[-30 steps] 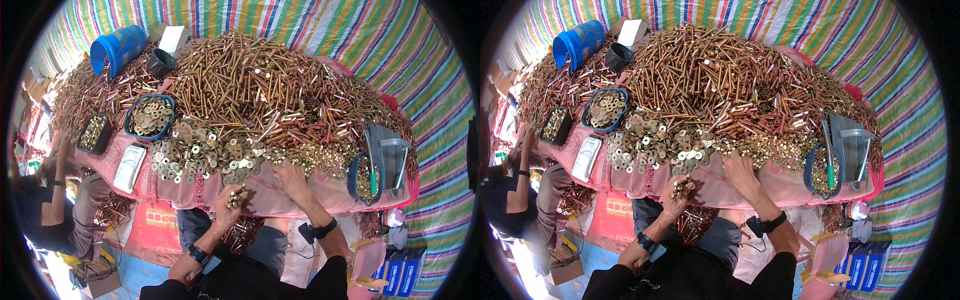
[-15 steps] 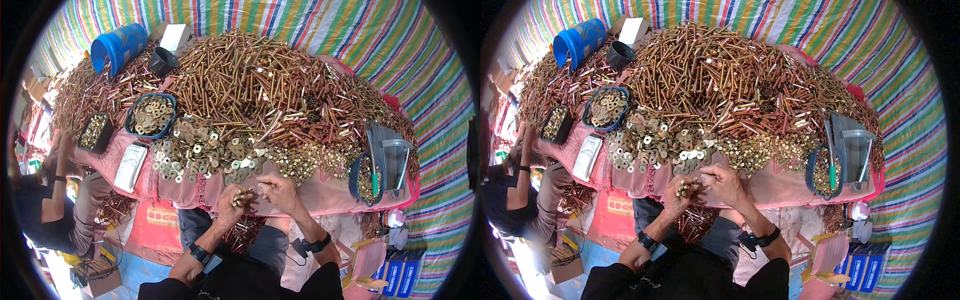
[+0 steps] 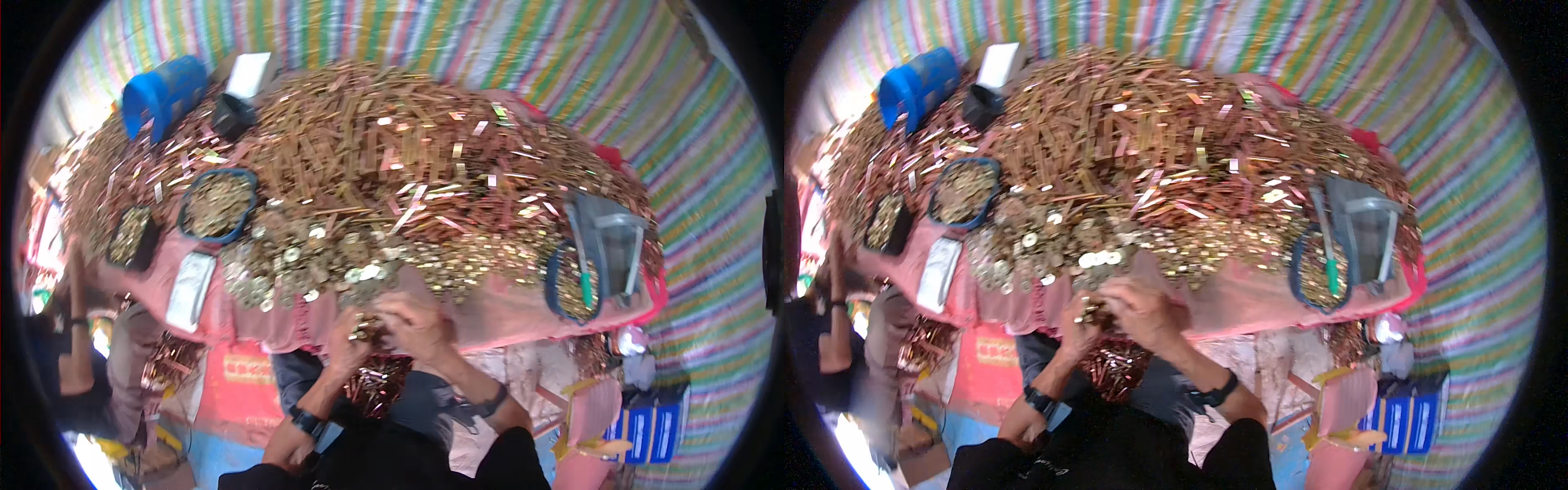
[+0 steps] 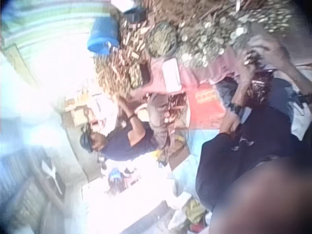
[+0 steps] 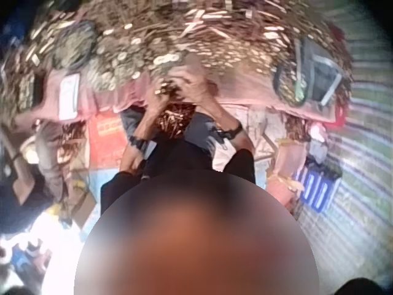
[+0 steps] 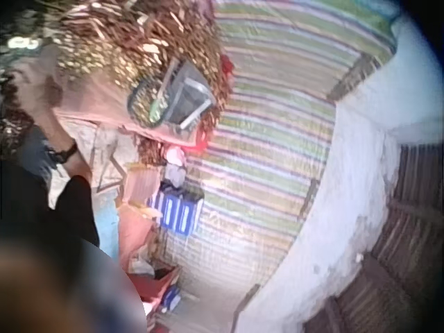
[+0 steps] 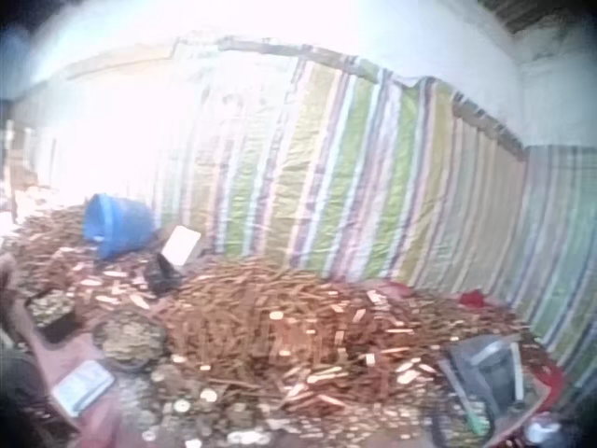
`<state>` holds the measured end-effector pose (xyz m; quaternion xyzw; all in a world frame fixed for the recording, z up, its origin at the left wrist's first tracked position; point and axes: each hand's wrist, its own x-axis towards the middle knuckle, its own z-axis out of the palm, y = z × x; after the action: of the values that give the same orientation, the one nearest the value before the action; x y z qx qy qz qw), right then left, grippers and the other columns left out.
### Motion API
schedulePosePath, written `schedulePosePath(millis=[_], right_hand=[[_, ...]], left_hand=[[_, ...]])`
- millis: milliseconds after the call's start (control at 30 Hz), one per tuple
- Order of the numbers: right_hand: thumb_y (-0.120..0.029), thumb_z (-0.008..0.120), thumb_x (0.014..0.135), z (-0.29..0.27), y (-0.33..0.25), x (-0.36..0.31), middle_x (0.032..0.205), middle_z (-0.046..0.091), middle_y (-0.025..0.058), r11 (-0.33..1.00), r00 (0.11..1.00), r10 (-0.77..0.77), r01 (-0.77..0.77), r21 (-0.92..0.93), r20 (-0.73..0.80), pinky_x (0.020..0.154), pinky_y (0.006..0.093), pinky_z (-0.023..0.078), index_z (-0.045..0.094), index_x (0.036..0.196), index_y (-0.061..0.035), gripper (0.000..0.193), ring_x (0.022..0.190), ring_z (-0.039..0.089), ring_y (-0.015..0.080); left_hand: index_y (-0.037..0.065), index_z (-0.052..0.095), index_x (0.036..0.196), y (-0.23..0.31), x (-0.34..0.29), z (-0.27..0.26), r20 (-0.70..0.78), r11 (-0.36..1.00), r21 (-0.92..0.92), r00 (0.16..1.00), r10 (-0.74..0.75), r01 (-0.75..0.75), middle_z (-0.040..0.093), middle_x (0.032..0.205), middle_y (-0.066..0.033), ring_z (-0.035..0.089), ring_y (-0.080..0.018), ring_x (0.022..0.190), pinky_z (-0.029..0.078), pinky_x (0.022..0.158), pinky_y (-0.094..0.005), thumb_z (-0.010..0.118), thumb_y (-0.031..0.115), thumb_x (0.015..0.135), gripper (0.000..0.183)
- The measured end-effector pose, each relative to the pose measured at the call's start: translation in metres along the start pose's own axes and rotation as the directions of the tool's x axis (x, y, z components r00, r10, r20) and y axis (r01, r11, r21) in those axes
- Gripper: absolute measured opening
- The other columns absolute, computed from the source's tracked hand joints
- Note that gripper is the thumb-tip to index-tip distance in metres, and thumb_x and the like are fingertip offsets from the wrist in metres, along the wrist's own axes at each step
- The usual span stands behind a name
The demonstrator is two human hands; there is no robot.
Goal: The person picks up metal tubes and washers from a large pile on a table and places them into smaller containers.
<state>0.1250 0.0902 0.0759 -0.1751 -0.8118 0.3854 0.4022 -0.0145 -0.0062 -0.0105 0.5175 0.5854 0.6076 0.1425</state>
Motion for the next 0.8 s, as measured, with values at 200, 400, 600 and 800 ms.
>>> schedulePosePath(millis=[200,400,600,800], right_hand=[[0.000,0.071,0.093,0.000,-0.001,-0.001,0.105,0.073,0.0123,0.999,0.999,0.040,-0.039,-0.036,0.019,0.085,0.0362,0.059,0.071,0.108,-0.0006,0.014,0.096,0.074,0.0267],[-0.015,0.081,0.095,0.013,0.001,-0.008,0.098,0.070,0.0062,0.962,0.964,0.263,-0.258,0.089,-0.045,0.073,0.0282,0.055,0.071,0.119,-0.0001,0.030,0.085,0.066,0.0116],[-0.015,0.080,0.094,0.016,0.004,-0.010,0.099,0.071,0.0110,0.913,0.919,0.392,-0.385,0.133,-0.035,0.073,0.0312,0.056,0.073,0.111,0.0017,0.025,0.087,0.070,0.0166],[-0.008,0.078,0.090,0.008,-0.001,-0.006,0.098,0.066,0.0131,0.977,0.995,-0.097,0.091,-0.192,-0.024,0.076,0.0383,0.056,0.070,0.105,0.0016,0.019,0.091,0.068,0.0310]], left_hand=[[0.002,0.062,0.095,-0.004,0.001,0.002,-0.020,0.993,-0.100,0.997,-0.068,0.066,0.060,0.082,-0.0067,0.059,-0.0188,0.074,0.048,0.067,-0.0319,0.072,-0.005,0.085,0.015],[0.003,0.058,0.091,-0.005,-0.003,0.001,0.004,0.955,-0.221,0.979,-0.201,0.197,0.057,0.080,-0.0012,0.053,-0.0130,0.074,0.045,0.065,-0.0308,0.072,-0.003,0.090,0.015],[0.001,0.061,0.093,0.000,0.002,-0.002,0.023,0.956,-0.187,0.974,-0.226,0.226,0.060,0.078,-0.0019,0.052,-0.0134,0.071,0.045,0.065,-0.0327,0.076,0.002,0.088,0.015],[0.002,0.063,0.094,-0.002,-0.001,0.000,-0.034,0.972,-0.135,0.980,-0.196,0.190,0.061,0.077,-0.0040,0.055,-0.0155,0.070,0.046,0.065,-0.0335,0.073,0.002,0.088,0.012]])
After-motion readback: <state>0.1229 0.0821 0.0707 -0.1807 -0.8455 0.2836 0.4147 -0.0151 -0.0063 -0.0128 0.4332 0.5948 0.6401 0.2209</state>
